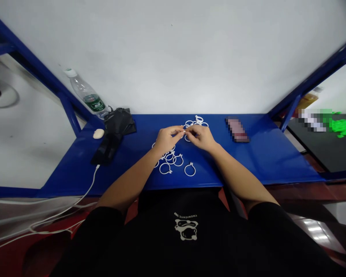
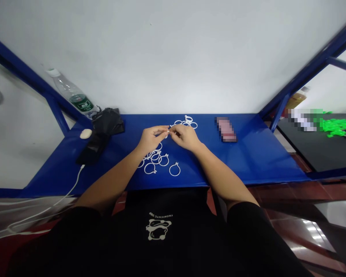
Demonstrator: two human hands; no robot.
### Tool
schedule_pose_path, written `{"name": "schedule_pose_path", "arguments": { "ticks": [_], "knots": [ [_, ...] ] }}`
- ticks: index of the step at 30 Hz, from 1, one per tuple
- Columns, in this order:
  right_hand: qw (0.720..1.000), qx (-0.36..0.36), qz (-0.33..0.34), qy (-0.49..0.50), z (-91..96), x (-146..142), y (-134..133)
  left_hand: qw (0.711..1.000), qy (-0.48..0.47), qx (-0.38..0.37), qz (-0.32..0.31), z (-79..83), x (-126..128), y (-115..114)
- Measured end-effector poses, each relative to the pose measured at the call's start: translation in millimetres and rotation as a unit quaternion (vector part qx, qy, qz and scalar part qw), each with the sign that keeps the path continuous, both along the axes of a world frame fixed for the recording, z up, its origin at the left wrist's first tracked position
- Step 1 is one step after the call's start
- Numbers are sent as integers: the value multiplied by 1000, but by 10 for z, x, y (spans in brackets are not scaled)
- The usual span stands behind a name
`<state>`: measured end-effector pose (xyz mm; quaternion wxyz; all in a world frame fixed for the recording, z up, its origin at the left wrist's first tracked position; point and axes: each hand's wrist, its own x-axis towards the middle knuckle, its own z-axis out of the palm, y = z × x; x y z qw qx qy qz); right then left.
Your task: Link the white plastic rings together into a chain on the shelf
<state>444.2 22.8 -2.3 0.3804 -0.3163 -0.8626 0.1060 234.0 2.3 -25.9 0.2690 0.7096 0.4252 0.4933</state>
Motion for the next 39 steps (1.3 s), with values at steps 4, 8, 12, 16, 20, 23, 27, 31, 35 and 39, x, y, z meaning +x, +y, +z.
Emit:
{"name": "schedule_pose_path", "arguments": {
  "ticks": [4,8,12,16,20,23,27,31,35,39],
  "knots": [
    [999,9,-48,-15,-3,90,93,992,107,46,43,94,-101,46],
    [994,26,-108,-1,-2,219,205,971,204,92,87,171,-296,141],
    [989,33,-144,22,-11,277,259,958,275,53,66,134,-530,253],
    [992,22,-122,-10,-22,243,241,956,292,-24,-9,32,-739,333],
    [995,6,-89,-41,-37,198,215,947,321,-14,-26,-91,-840,371],
    [996,-2,-70,-56,-53,181,210,935,354,6,3,-143,-814,362],
    [997,-4,-56,-57,-74,150,194,932,359,16,48,-62,-667,292],
    [998,-22,-37,-46,-94,73,131,957,272,80,61,116,-441,179],
    [999,-24,-11,-30,-88,-5,45,975,179,129,23,210,-232,56],
    [1000,-4,2,-6,-62,-39,-8,977,158,143,27,218,-123,-39]
  ]
}}
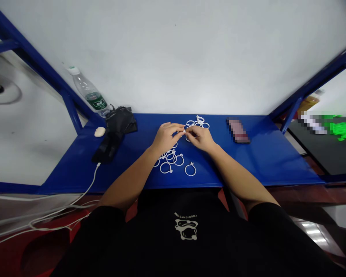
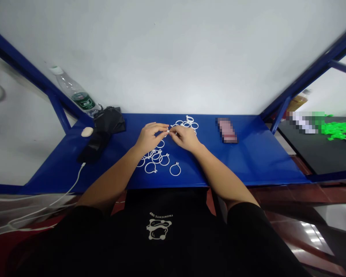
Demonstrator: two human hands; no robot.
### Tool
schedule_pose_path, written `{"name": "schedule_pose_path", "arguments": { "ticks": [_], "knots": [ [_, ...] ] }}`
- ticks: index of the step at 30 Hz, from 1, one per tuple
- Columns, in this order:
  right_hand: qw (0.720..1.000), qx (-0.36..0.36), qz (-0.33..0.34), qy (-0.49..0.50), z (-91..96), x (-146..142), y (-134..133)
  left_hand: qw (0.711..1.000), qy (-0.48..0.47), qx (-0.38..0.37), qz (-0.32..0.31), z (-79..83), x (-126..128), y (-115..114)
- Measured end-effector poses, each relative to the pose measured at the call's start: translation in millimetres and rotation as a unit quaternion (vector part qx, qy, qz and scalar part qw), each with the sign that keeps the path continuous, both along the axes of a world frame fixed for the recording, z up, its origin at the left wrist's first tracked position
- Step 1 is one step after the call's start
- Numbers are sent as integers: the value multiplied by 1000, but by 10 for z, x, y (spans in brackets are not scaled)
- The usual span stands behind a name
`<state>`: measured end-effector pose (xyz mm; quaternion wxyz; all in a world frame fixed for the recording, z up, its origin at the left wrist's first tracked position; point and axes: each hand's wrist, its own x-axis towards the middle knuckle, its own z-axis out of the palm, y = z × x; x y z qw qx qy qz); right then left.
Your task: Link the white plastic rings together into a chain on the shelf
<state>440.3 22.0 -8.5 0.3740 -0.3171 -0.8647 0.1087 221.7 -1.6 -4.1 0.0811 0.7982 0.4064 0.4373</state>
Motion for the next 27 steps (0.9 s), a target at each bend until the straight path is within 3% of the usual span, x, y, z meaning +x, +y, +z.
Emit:
{"name": "schedule_pose_path", "arguments": {
  "ticks": [5,17,24,27],
  "knots": [
    [1000,8,1,1,10,4,-12,1000,6,-12,22,0,48,-51],
    [997,58,26,-45,-37,33,38,1000,-8,-17,8,-92,95,-28],
    [1000,14,1,-13,-3,44,36,999,-19,-3,26,-106,98,-26],
    [1000,7,0,-4,7,31,21,998,-53,21,3,-127,93,-13]
  ]
}}
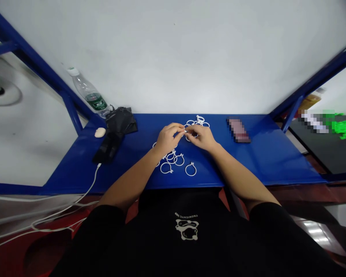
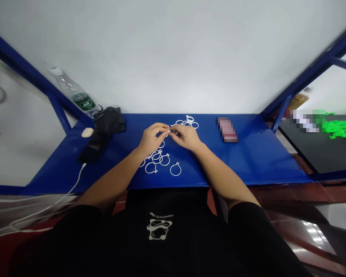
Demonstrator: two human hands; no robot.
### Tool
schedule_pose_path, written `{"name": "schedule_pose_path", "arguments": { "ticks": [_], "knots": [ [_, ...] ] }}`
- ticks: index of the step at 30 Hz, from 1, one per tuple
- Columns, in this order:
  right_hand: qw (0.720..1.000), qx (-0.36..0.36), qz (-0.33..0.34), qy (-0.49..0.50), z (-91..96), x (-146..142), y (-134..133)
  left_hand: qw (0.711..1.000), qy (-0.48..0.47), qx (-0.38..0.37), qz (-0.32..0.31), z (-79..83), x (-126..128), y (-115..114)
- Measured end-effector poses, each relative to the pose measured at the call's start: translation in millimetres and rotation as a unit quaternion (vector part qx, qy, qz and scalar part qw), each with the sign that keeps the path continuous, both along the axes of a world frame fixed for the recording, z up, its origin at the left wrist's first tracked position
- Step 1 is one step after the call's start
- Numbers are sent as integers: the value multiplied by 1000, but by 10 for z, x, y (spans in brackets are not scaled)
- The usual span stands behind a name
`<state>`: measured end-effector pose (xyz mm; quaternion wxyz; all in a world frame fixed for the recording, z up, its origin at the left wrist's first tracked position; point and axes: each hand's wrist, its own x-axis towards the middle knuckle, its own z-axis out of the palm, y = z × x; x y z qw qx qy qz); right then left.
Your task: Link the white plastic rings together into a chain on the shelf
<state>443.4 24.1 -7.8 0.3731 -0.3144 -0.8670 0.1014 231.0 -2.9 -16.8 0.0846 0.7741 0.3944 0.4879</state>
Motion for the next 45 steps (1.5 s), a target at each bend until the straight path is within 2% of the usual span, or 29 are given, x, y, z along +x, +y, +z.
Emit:
{"name": "schedule_pose_path", "arguments": {
  "ticks": [4,8,10,13,15,17,20,24,28,36,41,45],
  "knots": [
    [1000,22,9,-20,-14,14,24,1000,17,12,-18,-20,-31,50],
    [998,42,-46,-6,-13,112,119,994,107,1,26,35,-160,91],
    [994,53,-97,4,-13,187,187,982,174,-39,66,59,-255,99],
    [986,69,-152,21,-31,285,286,946,279,-115,115,50,-380,114],
    [983,75,-162,35,-49,315,326,925,322,-165,117,29,-421,130],
    [984,72,-159,40,-60,307,328,916,336,-192,105,25,-421,144],
    [989,61,-130,21,-58,228,257,928,299,-199,100,74,-365,140],
    [998,49,-41,-6,-42,67,91,953,158,-221,136,170,-260,89],
    [998,17,36,-40,-37,-46,-28,961,60,-228,146,175,-176,57],
    [995,36,42,-82,10,-92,-78,949,26,-303,86,45,-77,99],
    [993,48,40,-95,-53,-103,-51,952,51,-298,42,-26,-44,93],
    [998,20,37,-50,-107,-101,9,967,-2,-249,54,-40,-43,79]
  ]
}}
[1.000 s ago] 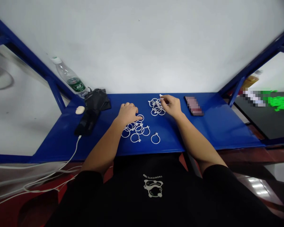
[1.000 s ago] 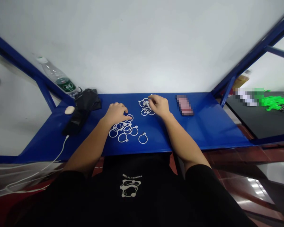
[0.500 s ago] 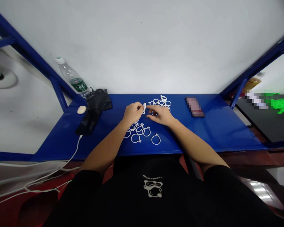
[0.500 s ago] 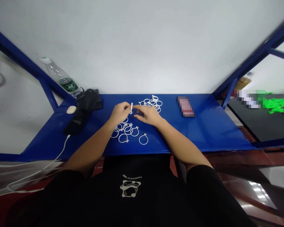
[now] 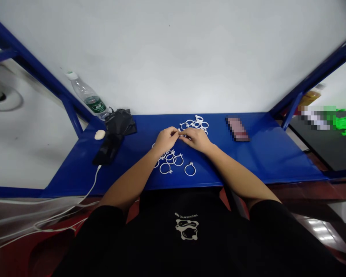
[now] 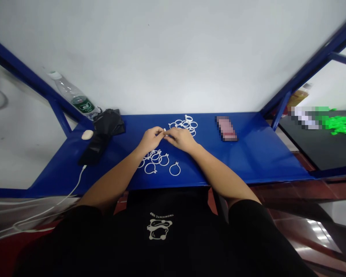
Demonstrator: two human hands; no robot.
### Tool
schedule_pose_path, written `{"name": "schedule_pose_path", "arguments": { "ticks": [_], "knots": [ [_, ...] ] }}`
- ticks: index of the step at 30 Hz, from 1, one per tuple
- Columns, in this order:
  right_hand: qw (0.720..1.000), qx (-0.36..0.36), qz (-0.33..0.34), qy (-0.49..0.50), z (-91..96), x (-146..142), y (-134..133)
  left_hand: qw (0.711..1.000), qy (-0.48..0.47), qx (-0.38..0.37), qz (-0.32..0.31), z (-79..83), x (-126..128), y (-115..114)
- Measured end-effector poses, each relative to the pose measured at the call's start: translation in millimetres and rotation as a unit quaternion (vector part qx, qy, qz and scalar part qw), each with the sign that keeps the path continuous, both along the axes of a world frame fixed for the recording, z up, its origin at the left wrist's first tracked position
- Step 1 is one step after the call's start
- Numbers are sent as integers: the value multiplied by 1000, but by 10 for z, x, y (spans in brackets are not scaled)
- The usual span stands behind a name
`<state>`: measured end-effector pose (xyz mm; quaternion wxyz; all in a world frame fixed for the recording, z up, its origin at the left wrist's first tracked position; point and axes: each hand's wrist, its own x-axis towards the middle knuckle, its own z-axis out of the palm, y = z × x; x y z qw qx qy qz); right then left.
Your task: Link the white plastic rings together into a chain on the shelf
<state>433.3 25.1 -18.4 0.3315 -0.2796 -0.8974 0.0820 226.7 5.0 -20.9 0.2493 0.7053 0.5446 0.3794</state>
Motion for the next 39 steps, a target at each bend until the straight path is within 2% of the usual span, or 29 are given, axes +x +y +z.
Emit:
{"name": "schedule_pose_path", "arguments": {
  "ticks": [4,8,13,17,25,32,35,39],
  "knots": [
    [996,-54,-23,68,13,0,30,995,21,93,38,38,3,-26],
    [990,-90,-38,99,31,-4,28,987,63,145,28,72,16,-54],
    [983,-124,-48,124,39,6,26,984,95,149,-2,71,14,-63],
    [981,-141,-27,129,66,13,2,988,76,136,-5,70,-4,-45],
    [987,-102,-15,119,130,-5,-69,990,59,130,12,94,14,-52],
    [986,-113,-19,124,133,-22,-101,991,37,125,5,127,36,-82],
    [992,-76,-31,101,111,-3,-69,989,64,133,-4,145,-3,-40],
    [994,-3,-94,61,111,104,34,984,138,114,-22,189,-178,51]
  ]
}}
